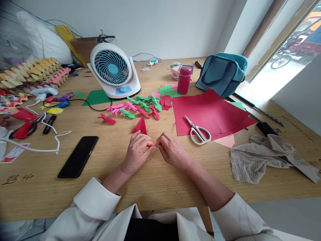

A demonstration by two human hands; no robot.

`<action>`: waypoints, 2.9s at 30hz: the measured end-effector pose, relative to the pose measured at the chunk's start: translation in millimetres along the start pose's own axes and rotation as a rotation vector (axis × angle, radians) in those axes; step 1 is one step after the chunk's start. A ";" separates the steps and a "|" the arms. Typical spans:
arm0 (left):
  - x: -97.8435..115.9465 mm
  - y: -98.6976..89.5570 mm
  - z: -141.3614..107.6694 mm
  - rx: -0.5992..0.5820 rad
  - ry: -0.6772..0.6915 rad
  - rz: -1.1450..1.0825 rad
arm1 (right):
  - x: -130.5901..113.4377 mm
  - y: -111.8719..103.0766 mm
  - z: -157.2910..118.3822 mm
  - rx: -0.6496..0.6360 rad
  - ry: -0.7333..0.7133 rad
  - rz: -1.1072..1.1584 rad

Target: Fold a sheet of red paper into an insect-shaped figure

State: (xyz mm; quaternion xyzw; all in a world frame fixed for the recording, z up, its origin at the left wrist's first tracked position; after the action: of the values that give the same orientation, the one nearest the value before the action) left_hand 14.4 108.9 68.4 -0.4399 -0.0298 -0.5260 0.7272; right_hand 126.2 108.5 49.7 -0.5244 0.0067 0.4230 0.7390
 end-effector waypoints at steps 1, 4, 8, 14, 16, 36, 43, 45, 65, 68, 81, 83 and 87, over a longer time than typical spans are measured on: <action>-1.4 0.4 -0.1 0.001 -0.014 -0.024 | 0.1 -1.1 0.3 0.004 0.002 0.022; -7.1 1.5 -0.3 0.013 -0.073 -0.102 | 1.9 -7.9 1.2 0.062 0.022 0.109; -11.5 5.6 -0.2 0.000 -0.136 -0.185 | 8.5 -12.3 -0.1 0.137 0.081 0.142; -17.9 3.2 -0.1 0.040 -0.247 -0.323 | 18.2 -4.7 -1.7 0.128 0.195 0.237; -22.9 -0.6 -1.0 0.087 -0.293 -0.390 | 21.5 -0.6 -1.3 0.085 0.258 0.297; -52.0 21.2 -17.5 0.165 -0.582 -0.772 | 37.4 36.5 -8.9 0.069 0.456 0.468; -62.1 29.2 -21.7 0.147 -0.634 -0.779 | 41.0 37.5 -9.9 0.069 0.486 0.522; -63.4 30.2 -22.3 0.136 -0.643 -0.774 | 39.2 37.5 -9.5 0.060 0.480 0.521; -57.9 25.1 -18.4 0.194 -0.684 -0.904 | 50.0 41.9 -11.6 0.086 0.619 0.808; -58.2 24.4 -21.3 0.244 -0.716 -0.929 | 48.1 41.1 -10.7 0.084 0.610 0.828; -56.9 28.6 -30.2 0.334 -0.773 -1.037 | 50.9 45.8 -12.7 0.106 0.614 0.819; -55.9 29.0 -31.1 0.354 -0.781 -1.051 | 51.6 47.1 -14.0 0.109 0.617 0.810; -54.5 28.9 -30.8 0.366 -0.773 -1.047 | 51.3 51.3 -15.0 0.090 0.605 0.796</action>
State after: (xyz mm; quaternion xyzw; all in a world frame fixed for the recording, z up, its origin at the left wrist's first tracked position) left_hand 0.1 130.2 4.4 -0.3936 -0.5858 -0.6003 0.3763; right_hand 133.2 133.3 -19.8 -0.5480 0.4383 0.5006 0.5069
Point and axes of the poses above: each hand's wrist, its own z-axis towards the middle knuckle, its own y-axis out of the palm, x = y × z, the point moved 9 cm from there along z, towards the middle knuckle, and after that the axes turned 11 degrees about -z, right-handed, at the moved point
